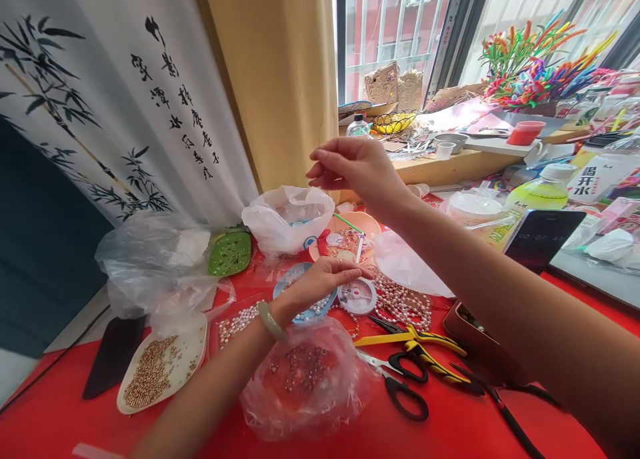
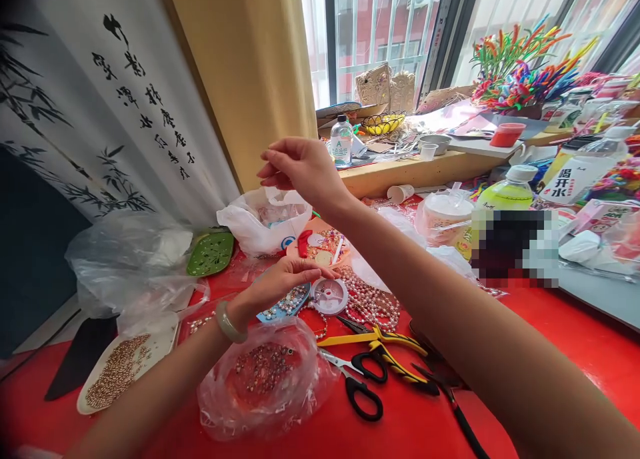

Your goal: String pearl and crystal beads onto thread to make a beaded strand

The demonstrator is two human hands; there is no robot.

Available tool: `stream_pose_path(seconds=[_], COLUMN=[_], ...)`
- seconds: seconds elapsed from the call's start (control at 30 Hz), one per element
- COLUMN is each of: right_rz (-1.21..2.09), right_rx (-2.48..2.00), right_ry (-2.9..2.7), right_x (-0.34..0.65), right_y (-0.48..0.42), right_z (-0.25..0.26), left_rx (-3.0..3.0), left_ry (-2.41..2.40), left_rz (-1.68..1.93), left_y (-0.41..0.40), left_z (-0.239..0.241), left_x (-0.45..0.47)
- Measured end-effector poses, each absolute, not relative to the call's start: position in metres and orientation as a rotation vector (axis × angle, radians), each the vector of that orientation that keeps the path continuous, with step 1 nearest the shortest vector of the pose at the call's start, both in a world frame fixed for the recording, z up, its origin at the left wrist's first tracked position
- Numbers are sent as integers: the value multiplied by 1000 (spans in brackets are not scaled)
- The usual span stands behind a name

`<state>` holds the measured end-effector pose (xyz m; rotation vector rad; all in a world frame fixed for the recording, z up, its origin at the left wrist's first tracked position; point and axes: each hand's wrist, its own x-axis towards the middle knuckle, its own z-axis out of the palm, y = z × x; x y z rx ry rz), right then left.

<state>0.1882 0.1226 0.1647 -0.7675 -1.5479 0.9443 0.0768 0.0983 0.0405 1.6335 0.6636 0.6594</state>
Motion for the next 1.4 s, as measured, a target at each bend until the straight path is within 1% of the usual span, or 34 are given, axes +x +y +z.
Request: stream_pose_path(seconds=[0.1, 0.27, 0.4, 0.53, 0.8, 0.97, 1.17, 1.4], right_rz=[885, 821, 851, 886, 874, 843, 799, 755], right_rx=[-748, -811, -890, -920, -962, -987, -1044, -1082], right_ry=[-1446, -1248, -1076, -966, -903, -868, -827, -832], right_x=[198, 231, 256, 275, 299, 309, 323, 332], right_y=[134, 164, 175, 178, 179, 179, 177, 167], right_z=[174, 176, 170, 161, 145, 131, 112, 100], left_rx=[1580, 1282, 1123, 1095, 1164, 1220, 1292, 1511], left_ry=[676, 634, 591, 612, 747, 864, 995, 1079], left_rz=[627, 704, 760, 790, 671, 588, 540, 440], left_y=[103, 116, 125, 127, 123, 122, 119, 115], left_z=[29, 11, 7, 8, 14, 6, -5, -23], left_x=[72, 56, 45, 34, 8, -1, 11, 36])
